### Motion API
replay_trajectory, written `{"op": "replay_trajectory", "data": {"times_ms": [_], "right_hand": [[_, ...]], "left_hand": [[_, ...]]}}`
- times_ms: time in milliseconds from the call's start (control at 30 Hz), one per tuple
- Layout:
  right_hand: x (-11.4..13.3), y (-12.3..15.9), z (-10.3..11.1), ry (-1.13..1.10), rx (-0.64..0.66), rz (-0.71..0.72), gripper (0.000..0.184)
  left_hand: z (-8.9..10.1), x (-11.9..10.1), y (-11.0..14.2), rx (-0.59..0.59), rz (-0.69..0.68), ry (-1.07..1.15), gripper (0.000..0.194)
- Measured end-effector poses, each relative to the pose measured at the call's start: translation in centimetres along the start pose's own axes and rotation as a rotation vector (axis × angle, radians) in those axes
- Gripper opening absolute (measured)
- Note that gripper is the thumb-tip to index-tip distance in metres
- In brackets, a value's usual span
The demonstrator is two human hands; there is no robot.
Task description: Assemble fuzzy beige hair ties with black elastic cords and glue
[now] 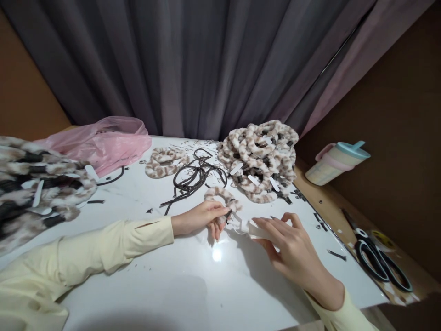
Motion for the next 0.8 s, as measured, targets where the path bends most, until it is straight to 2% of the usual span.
{"op": "replay_trajectory", "data": {"times_ms": [800], "right_hand": [[0.20, -0.16, 0.17, 0.038, -0.008, -0.001, 0.020]], "left_hand": [[0.04, 0.01, 0.05, 0.002, -0.003, 0.000, 0.043]]}}
Point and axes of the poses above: each hand's wrist, its own y-axis away from the middle knuckle, its own z-axis out of the back of the hand, x = y × z, the point moved 1 cm from there along -y, towards the middle knuckle, and after that the axes turned 6 degrees about y, right-handed, at the moved point
